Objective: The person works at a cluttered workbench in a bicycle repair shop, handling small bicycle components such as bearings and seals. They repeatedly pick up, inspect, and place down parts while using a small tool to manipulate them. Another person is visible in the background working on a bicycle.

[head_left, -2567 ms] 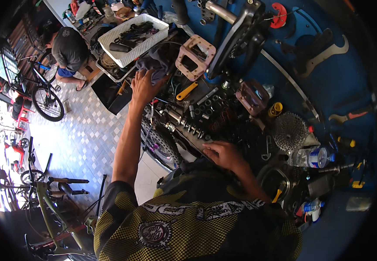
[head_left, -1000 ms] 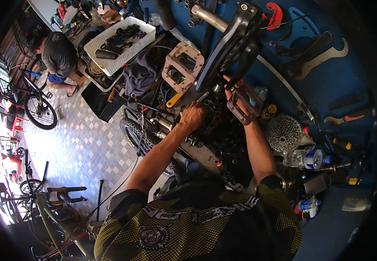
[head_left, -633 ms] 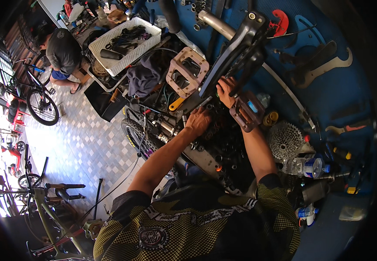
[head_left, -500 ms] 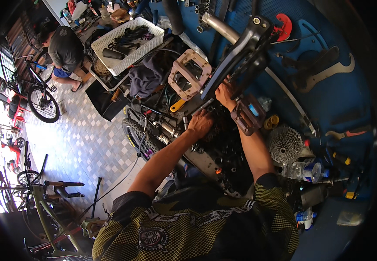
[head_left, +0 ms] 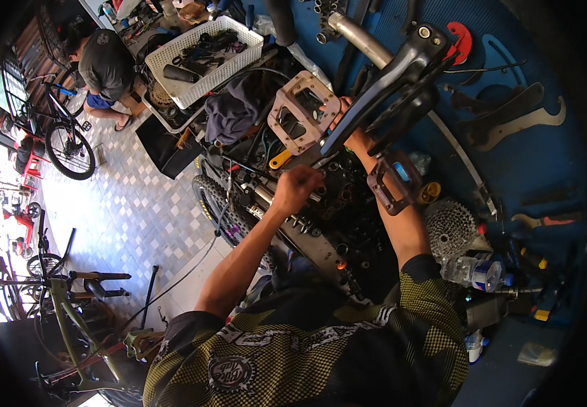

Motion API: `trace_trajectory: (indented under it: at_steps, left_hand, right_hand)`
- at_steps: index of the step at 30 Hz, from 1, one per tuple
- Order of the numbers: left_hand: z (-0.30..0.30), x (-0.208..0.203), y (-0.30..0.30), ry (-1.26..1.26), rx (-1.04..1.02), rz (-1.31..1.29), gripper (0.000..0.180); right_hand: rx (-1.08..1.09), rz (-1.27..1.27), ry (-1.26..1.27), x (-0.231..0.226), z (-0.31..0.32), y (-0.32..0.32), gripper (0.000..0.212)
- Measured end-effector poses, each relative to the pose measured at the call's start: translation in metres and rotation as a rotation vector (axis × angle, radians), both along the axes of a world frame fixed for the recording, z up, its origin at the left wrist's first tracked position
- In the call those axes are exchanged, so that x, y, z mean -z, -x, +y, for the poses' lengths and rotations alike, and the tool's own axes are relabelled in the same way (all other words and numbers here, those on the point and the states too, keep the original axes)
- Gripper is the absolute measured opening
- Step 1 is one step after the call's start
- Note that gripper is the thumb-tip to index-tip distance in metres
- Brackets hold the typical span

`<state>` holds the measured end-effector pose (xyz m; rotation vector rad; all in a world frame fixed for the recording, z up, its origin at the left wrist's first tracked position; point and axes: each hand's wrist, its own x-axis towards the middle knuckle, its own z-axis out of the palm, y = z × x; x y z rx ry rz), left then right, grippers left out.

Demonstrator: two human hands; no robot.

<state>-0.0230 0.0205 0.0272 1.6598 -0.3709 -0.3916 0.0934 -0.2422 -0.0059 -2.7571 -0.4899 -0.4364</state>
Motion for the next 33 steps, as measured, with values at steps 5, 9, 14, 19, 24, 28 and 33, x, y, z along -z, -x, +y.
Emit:
trace_trajectory:
  at_steps: [5, 9, 14, 19, 24, 28, 33]
  left_hand:
    - [0.041, -0.027, 0.02, 0.347, -0.195, 0.328, 0.027]
    - [0.063, -0.026, 0.033, 0.683, -0.254, 0.552, 0.026]
    - [0.088, -0.03, 0.05, 0.838, -0.182, 0.715, 0.017]
    - [0.108, -0.046, 0.072, 0.954, 0.058, 0.626, 0.038]
    - [0.127, -0.062, 0.09, 1.1, 0.077, 0.784, 0.028]
    - [0.139, -0.066, 0.1, 1.049, 0.049, 0.654, 0.021]
    - [0.144, -0.079, 0.111, 1.071, -0.019, 0.546, 0.017]
  right_hand:
    - [0.078, 0.094, 0.007, -0.045, 0.021, 0.031, 0.054]
    - [0.03, -0.135, -0.039, -0.102, 0.069, 0.084, 0.046]
    - [0.049, -0.091, -0.281, -0.092, 0.1, 0.154, 0.038]
    - [0.093, 0.128, -0.857, -0.09, 0.128, 0.227, 0.035]
    - [-0.248, 0.149, -1.831, -0.132, 0.165, 0.264, 0.052]
    - [-0.49, 0.009, -2.02, -0.182, 0.194, 0.276, 0.072]
    - [-0.636, -0.027, -1.962, -0.223, 0.206, 0.281, 0.078]
